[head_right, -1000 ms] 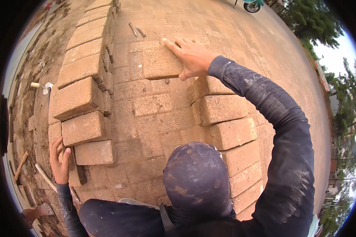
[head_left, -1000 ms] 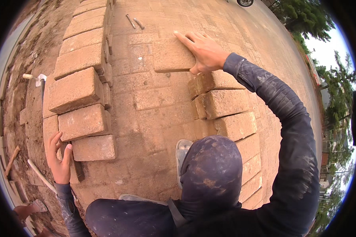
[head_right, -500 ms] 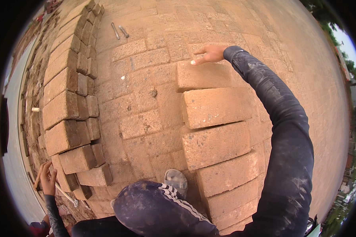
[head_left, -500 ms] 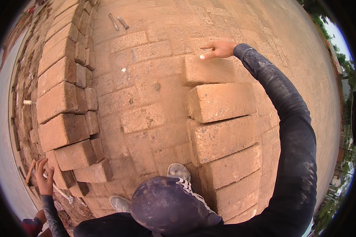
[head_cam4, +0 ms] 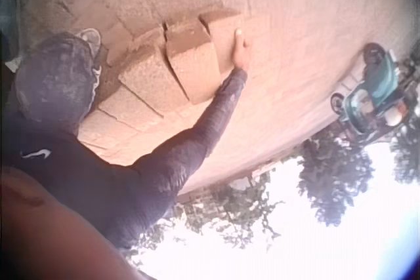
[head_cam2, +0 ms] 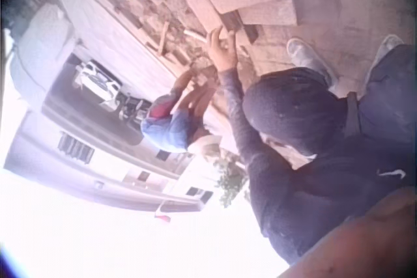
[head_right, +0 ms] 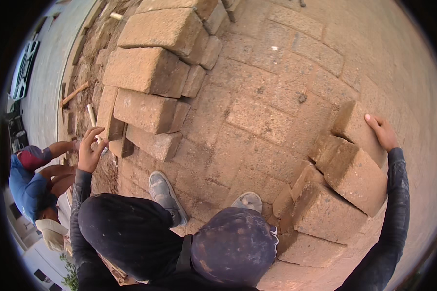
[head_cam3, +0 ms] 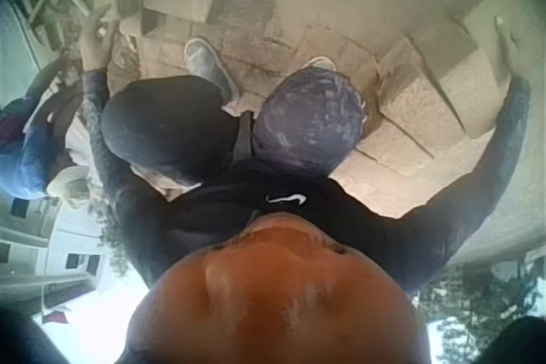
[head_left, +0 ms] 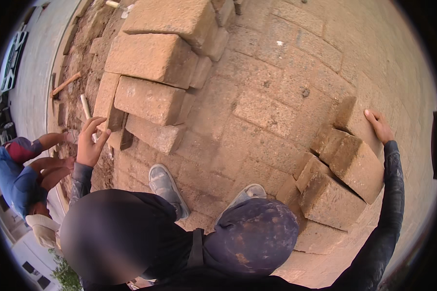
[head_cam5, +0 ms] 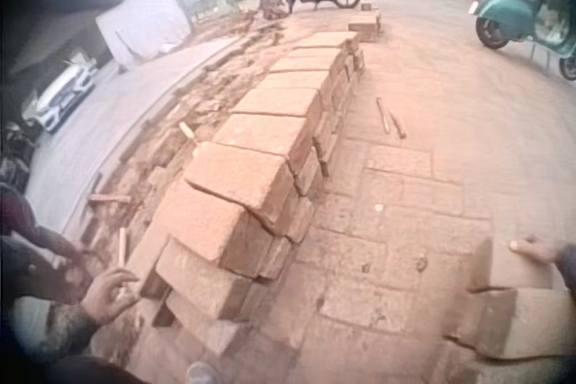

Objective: The person lays rectangular bricks onto a prepared sand base to form a curved wall. They pick up bricks from a nearby pile, place them into position, and adjust them by hand to align with the existing structure.

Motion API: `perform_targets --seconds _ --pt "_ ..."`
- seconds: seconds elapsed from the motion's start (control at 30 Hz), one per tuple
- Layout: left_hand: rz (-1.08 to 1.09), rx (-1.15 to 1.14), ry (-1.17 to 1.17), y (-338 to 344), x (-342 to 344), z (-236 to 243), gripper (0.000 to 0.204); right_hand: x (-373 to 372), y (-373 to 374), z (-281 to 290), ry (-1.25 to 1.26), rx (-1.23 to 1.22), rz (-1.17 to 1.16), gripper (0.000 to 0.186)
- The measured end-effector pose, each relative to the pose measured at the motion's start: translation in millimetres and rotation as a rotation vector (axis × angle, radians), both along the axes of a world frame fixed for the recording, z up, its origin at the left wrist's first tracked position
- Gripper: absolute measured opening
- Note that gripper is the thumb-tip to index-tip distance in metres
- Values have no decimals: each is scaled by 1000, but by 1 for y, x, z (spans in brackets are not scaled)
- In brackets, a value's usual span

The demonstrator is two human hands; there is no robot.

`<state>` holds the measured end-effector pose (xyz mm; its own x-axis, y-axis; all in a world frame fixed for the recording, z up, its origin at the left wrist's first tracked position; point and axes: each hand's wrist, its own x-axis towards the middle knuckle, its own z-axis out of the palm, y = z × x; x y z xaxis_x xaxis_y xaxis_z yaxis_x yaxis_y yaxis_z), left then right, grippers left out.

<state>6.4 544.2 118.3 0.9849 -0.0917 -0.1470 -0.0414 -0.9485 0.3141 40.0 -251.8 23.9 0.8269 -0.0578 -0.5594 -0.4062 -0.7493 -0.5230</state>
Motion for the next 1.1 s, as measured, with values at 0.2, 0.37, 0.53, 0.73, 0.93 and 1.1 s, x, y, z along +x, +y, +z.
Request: perform_targets --seconds 0.2,0.37,0.53,0.73,0.93,1.1 --pt "341 -44 -24 68 -69 -63 30 26 -6 12 -102 -202 193 56" --pt "436 207 -202 104 -121 -127 83 48 131 77 -496 -229 193 46" --pt "356 180 -355 95 -58 -124 128 18 314 126 -601 -172 513 38" --pt "337 173 -27 112 24 -112 121 12 447 136 -538 -28 788 40" --pt "308 14 -33 141 20 -98 107 10 525 134 -599 50 999 41" --pt "208 -171 45 153 -5 -44 100 8 602 99 -753 145 1054 57"
